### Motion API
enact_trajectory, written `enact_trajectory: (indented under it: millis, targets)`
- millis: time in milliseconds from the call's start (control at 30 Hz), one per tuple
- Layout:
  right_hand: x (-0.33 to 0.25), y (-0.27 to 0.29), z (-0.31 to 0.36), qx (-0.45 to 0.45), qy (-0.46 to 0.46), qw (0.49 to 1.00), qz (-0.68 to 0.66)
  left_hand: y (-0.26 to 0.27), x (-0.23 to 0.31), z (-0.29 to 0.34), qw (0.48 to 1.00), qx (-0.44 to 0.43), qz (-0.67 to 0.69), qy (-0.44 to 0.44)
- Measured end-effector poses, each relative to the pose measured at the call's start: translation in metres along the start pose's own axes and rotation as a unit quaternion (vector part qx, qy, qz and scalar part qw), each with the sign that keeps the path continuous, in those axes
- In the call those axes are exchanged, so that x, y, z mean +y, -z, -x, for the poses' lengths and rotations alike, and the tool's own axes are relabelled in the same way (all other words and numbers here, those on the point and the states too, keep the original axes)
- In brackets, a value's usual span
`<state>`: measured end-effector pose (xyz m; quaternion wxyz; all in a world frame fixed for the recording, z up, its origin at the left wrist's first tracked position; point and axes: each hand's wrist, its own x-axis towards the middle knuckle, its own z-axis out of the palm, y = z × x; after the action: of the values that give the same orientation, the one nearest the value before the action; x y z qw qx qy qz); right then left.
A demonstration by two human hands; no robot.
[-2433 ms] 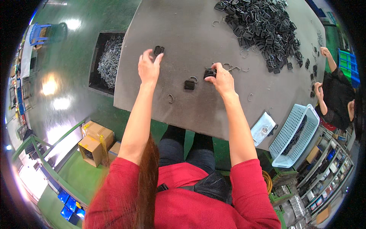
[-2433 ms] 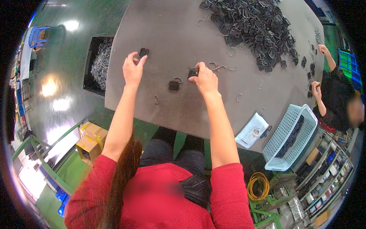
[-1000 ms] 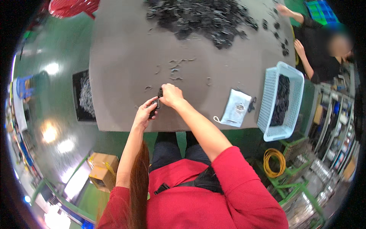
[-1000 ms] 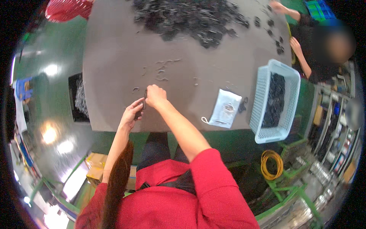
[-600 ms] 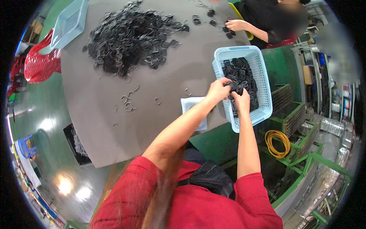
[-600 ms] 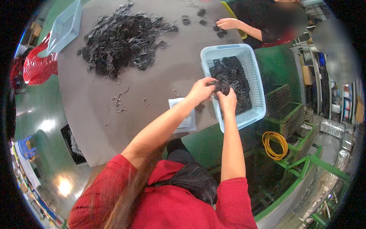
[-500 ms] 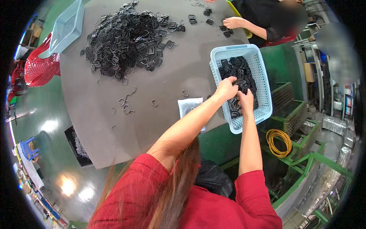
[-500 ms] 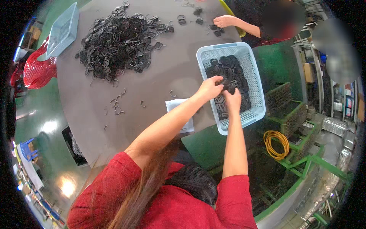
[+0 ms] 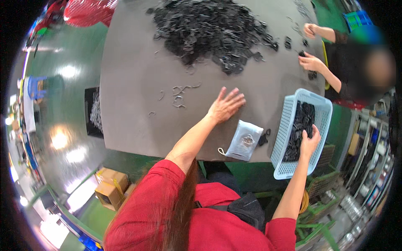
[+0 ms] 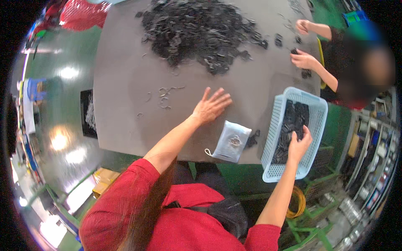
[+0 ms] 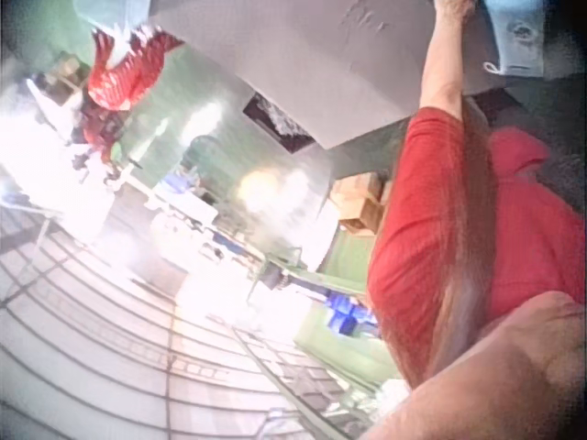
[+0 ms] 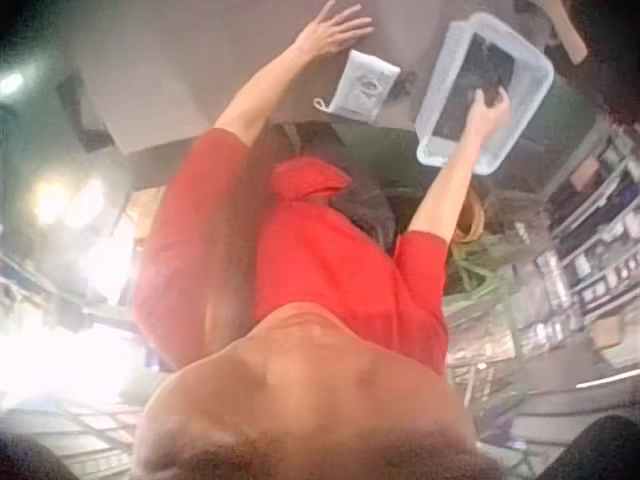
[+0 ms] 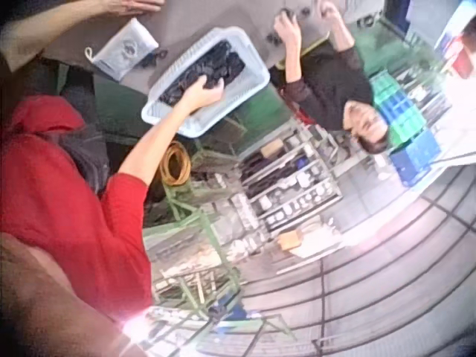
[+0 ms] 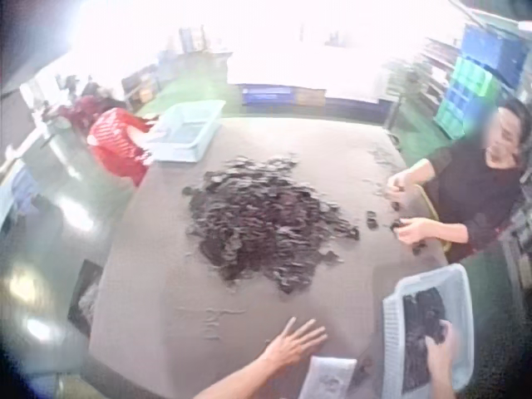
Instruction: The person sorts through a pile of black plastic buckles on a table, handling them individually and placing some into a blue plastic basket.
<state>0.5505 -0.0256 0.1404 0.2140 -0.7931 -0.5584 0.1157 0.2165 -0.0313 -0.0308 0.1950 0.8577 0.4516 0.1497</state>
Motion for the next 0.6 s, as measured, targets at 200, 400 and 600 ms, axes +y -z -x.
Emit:
enact_trajectory:
  millis: [200, 400, 600]
  targets:
    - [-0.060, -0.005, 0.011, -0.047, 0.080, 0.995, 0.048, 0.065, -0.089, 0.053, 0.934, 0.102, -0.145, 0.310]
    - [-0.095, -0.032, 0.039, -0.135, 0.110, 0.983, 0.052, 0.110, -0.151, 0.189, 0.869, 0.134, -0.212, 0.426]
    - [-0.136, -0.058, 0.073, -0.178, 0.149, 0.971, 0.058, 0.126, -0.118, 0.230, 0.879, 0.079, -0.225, 0.412]
